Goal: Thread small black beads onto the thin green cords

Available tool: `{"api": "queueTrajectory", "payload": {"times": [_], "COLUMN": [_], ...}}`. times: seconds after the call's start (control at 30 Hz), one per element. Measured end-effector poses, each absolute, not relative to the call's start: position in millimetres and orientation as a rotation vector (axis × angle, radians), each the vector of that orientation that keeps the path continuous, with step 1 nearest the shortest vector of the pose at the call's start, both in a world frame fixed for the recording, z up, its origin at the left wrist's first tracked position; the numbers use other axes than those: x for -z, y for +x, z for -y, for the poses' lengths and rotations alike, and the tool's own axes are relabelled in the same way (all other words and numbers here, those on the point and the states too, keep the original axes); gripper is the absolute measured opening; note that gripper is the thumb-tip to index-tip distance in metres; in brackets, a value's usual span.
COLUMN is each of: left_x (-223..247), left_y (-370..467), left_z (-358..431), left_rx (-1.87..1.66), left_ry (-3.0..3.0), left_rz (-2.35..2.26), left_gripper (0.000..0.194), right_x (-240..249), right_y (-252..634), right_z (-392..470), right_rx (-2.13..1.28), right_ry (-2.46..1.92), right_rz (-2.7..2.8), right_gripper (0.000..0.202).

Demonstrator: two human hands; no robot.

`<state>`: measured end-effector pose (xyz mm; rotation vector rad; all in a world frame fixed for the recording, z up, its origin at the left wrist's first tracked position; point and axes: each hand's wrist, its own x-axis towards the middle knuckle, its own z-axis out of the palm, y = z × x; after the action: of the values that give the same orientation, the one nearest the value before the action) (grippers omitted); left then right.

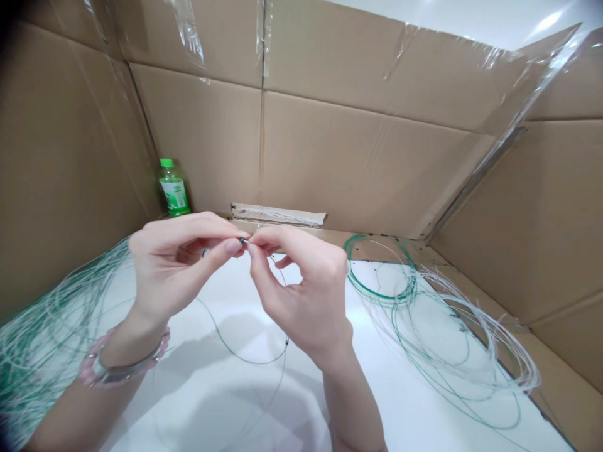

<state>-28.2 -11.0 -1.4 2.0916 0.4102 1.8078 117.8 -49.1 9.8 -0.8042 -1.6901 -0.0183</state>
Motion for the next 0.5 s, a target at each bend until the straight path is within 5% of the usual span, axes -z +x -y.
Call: {"api": "queueTrajectory", "payload": {"times": [0.5], "left_x": [2.6], "left_y": [-29.7], "left_z": [8.9], "left_rx": [-1.943], "left_ry": [2.301], "left_rz": [-0.518], "left_gripper": [0.015], "right_x": [-7.7], "right_y": [121.5], "right_z": [44.0], "right_rx": [-0.111], "right_ry": [-0.744], "right_rz": [1.621], "right_gripper": [0.014]}}
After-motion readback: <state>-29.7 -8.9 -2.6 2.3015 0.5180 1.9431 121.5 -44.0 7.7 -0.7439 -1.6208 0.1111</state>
